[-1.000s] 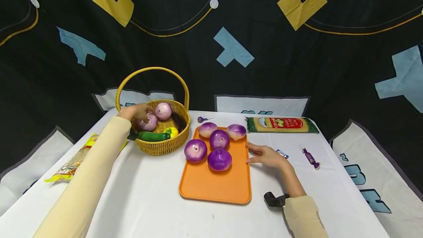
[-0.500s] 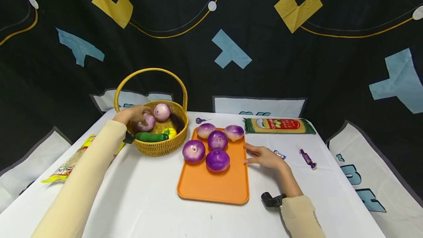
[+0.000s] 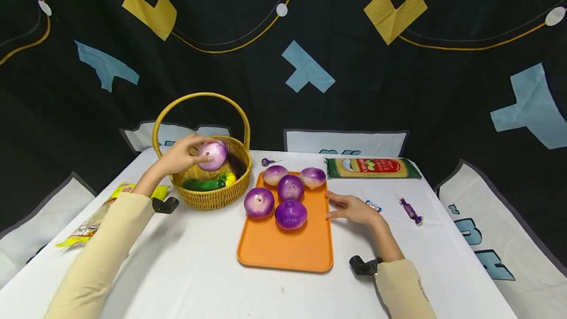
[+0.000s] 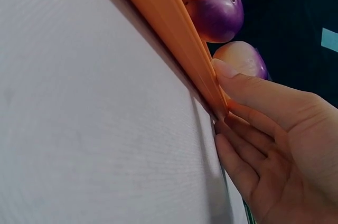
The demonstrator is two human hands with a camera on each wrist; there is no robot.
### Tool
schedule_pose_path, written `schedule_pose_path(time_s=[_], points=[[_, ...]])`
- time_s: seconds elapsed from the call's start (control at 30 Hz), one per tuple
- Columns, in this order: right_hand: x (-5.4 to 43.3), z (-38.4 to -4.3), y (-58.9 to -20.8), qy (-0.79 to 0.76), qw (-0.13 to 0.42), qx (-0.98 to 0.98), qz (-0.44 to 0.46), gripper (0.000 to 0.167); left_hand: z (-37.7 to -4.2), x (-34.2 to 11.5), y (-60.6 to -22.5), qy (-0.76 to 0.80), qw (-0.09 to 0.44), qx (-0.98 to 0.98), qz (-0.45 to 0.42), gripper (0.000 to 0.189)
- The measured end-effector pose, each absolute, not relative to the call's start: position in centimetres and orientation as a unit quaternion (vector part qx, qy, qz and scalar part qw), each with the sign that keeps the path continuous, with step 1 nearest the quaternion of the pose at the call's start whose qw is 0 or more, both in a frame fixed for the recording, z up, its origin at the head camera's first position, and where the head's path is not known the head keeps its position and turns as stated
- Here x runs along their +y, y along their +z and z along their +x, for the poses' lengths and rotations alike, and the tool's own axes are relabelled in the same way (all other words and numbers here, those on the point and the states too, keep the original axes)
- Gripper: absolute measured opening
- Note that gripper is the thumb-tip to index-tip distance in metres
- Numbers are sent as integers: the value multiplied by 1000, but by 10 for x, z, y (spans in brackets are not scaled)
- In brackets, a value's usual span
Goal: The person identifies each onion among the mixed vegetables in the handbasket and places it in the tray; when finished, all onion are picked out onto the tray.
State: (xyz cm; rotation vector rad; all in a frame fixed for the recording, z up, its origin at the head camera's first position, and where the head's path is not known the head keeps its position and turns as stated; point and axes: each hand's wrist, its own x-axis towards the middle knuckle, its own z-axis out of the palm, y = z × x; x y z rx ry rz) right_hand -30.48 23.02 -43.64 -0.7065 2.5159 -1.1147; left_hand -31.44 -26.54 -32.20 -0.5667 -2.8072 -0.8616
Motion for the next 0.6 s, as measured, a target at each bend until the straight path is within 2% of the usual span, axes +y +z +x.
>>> schedule_pose_path(time_s=[0.23,0.4,0.6], points=[[230,-304,-436,-406,158,867,-244,72,-262,-220,-331,-339,94,-895,-275,50],[230,-305,-435,-408,158,865,-245,72,-240,-182,-339,-320,60,-888,-325,48],[229,-306,-434,-410,165,863,-245,72,-230,-145,-360,-258,12,-885,-388,50]])
